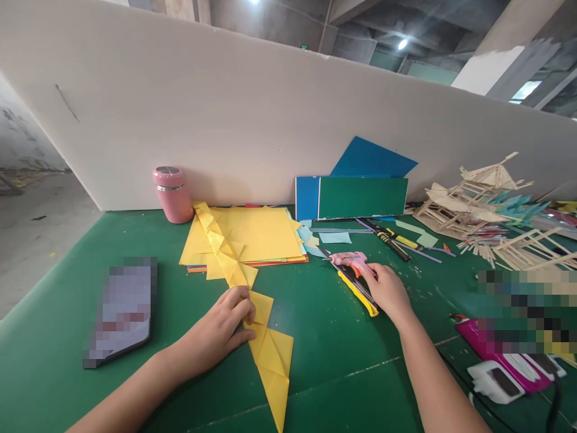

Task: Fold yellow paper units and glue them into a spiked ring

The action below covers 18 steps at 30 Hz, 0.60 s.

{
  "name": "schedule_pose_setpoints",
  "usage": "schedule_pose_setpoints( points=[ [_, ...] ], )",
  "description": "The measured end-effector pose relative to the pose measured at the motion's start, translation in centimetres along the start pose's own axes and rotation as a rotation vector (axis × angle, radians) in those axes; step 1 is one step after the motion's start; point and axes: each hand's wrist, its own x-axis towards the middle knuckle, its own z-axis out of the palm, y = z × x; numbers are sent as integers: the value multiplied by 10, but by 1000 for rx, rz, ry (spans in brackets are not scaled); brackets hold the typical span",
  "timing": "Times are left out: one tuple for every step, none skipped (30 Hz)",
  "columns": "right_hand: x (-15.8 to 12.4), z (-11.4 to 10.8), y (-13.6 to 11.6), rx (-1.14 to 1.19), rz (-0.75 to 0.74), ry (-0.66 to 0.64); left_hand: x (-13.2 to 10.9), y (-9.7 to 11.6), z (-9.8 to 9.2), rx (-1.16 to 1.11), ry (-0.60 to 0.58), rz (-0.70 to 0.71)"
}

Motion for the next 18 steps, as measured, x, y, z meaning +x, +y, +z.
schedule_pose_setpoints(
  points=[
    [0,0,0,-11,-13,-9,0,1,0,9,-7,-1],
    [-1,-1,0,-22,-24,-16,1,1,0,18,-15,-1],
    [-1,-3,-1,-34,-31,-19,1,2,0,26,-24,2],
    [-2,-6,-3,-50,-33,-14,2,2,0,31,-29,8],
    [-3,-9,-6,-64,-35,7,2,2,0,34,-33,14],
    [-4,-13,-11,-74,-39,37,3,2,-1,35,-34,22],
    [-7,-17,-19,-82,-49,80,3,2,-1,35,-33,28],
    [-10,-21,-29,-57,-107,159,3,2,-1,35,-33,34],
    [-15,-23,-40,19,-208,200,3,2,-1,35,-33,38],
    [-22,-25,-53,121,-344,171,3,2,-1,36,-34,41],
    [-30,-25,-67,220,-495,109,3,2,-1,38,-35,47],
    [-38,-24,-81,291,-645,35,3,3,-1,42,-34,52],
    [-47,-22,-93,336,-783,-80,3,3,-1,48,-31,57],
    [-56,-20,-104,336,-902,-219,3,3,-1,57,-27,61],
    [-64,-17,-114,320,-985,-311,3,3,-1,66,-21,64],
    [-71,-15,-121,290,-1031,-368,3,4,0,74,-19,66],
    [-77,-12,-126,263,-1062,-404,3,4,0,79,-17,69],
    [-81,-11,-130,238,-1083,-430,3,4,0,82,-18,73]
  ],
)
